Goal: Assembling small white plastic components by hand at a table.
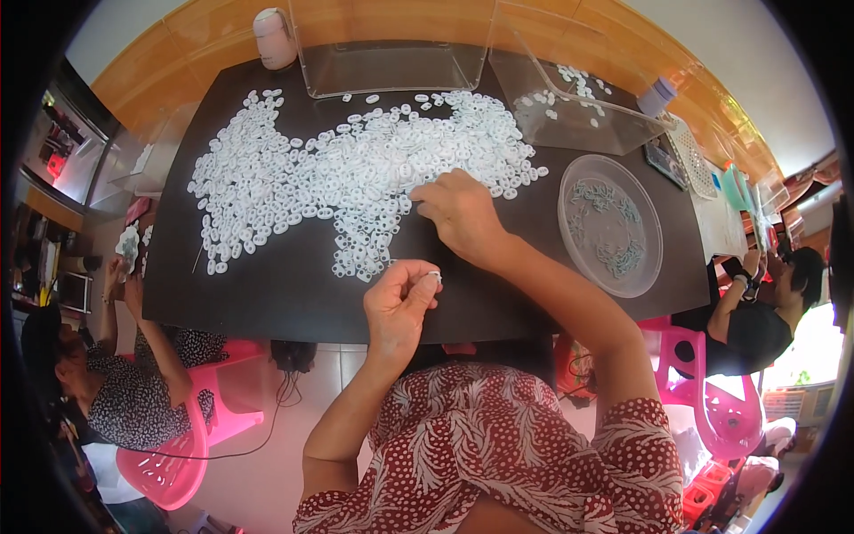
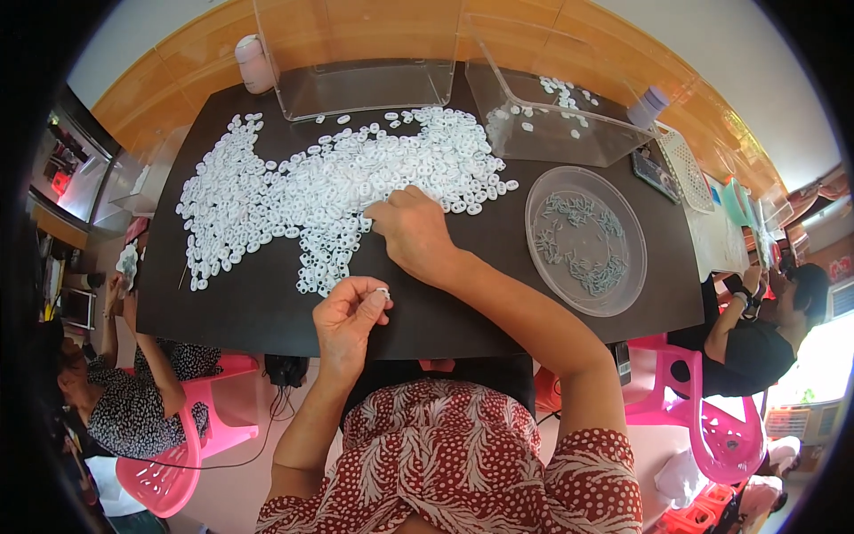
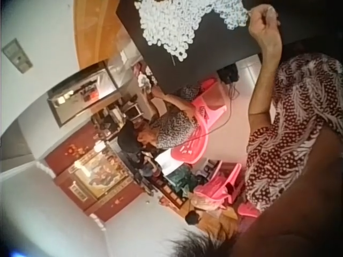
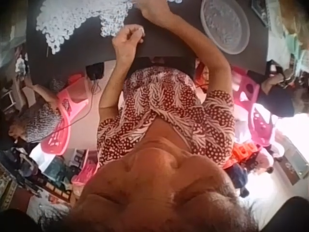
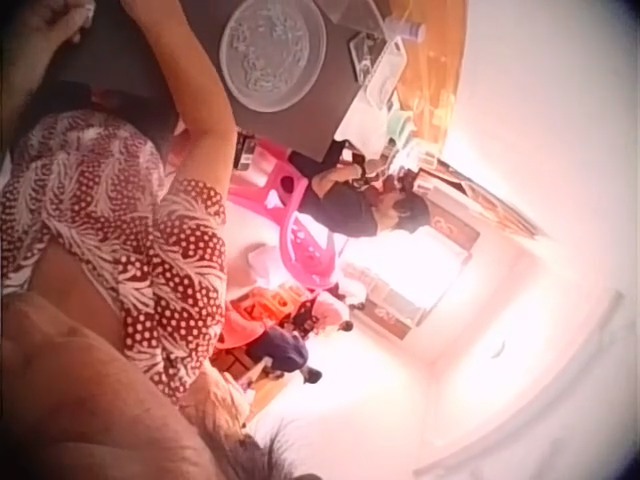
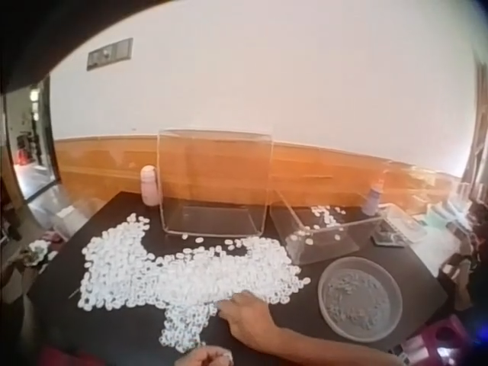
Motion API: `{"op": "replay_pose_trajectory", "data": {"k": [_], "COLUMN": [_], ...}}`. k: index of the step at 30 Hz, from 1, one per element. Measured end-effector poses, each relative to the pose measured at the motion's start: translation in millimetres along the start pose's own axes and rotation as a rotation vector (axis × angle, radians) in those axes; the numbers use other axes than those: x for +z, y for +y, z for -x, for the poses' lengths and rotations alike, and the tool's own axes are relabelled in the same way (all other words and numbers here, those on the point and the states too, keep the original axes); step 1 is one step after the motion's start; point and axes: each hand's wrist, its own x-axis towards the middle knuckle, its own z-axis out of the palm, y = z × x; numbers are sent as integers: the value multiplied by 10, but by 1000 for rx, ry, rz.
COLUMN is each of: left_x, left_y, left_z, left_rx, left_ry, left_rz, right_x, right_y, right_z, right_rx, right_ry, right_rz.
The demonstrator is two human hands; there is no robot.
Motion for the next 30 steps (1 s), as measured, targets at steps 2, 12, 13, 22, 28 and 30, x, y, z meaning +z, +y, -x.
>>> {"op": "replay_pose_trajectory", "data": {"k": [2, 12, 13, 22, 28, 30], "left_x": [-5, -80, -88, -99, -107, -109], "left_y": [-12, -21, -23, -22, -30, -29], "left_z": [37, 72, 77, 89, 98, 98], "left_rx": [-22, -14, -7, -2, 12, 13], "left_ry": [-2, -6, -5, -23, -22, -27], "left_rz": [-9, 31, 21, 32, 27, 27], "right_x": [148, -7, -73, -397, -297, -303], "right_y": [29, 89, 113, 143, 149, 146], "right_z": [-46, -53, -37, 353, 364, 344], "right_rx": [-42, -62, -30, 13, -95, -98], "right_ry": [30, -92, -69, -144, -179, -171], "right_rz": [6, 142, 92, 15, 133, 82]}}
